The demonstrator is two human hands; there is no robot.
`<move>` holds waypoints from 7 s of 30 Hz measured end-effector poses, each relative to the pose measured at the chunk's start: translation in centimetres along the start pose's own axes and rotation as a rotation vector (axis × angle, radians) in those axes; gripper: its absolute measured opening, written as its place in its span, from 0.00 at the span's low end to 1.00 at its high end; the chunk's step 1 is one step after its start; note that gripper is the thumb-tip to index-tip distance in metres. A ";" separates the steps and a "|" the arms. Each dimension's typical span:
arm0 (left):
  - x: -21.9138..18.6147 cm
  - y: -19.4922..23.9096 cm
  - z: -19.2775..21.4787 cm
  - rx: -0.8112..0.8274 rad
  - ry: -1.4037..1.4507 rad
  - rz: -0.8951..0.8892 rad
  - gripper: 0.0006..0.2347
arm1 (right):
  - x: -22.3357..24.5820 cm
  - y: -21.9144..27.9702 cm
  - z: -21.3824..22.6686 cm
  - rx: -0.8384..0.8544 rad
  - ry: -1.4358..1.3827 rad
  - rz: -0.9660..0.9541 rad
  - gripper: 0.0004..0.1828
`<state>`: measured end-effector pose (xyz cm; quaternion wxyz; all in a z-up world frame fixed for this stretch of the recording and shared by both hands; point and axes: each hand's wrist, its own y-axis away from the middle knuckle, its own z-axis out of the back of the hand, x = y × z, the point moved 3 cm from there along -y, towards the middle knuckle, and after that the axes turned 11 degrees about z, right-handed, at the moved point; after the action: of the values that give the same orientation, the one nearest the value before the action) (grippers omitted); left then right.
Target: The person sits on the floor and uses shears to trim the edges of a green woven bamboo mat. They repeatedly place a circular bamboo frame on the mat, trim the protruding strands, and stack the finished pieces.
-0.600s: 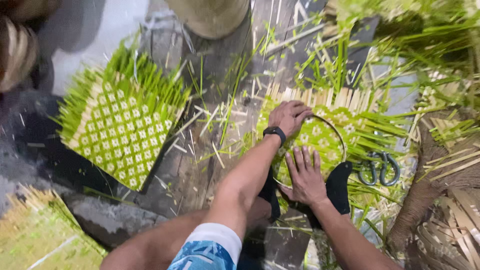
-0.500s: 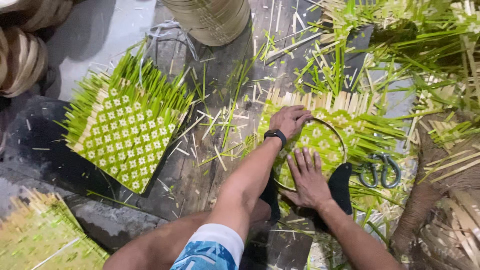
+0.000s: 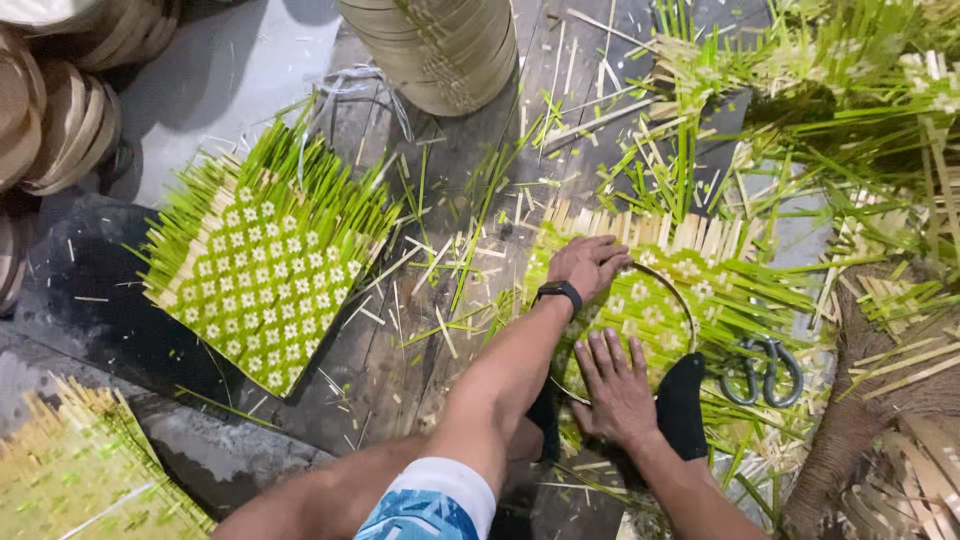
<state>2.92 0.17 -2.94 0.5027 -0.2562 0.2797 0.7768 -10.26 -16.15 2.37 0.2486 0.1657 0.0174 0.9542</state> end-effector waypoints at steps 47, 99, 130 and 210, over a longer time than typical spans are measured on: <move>1.1 -5.6 -2.2 0.529 -0.108 0.363 0.24 | -17.1 -4.8 2.5 -0.641 -0.560 -0.514 0.12; 6.2 3.0 -0.1 0.074 -0.093 0.704 0.30 | -13.5 -16.3 4.8 0.255 -0.308 -0.426 0.39; 13.8 3.1 -4.0 -0.027 0.085 0.823 0.30 | -14.4 -14.5 2.4 -0.327 -0.513 -0.466 0.23; -3.0 9.8 -1.4 -0.017 -0.378 -0.262 0.57 | -16.1 11.6 1.0 0.064 -0.411 -0.608 0.38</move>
<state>-4.89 -6.08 -0.15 0.6404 -0.1445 0.1384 0.7415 -2.10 -34.06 -0.31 0.5138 0.3490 0.0452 0.7824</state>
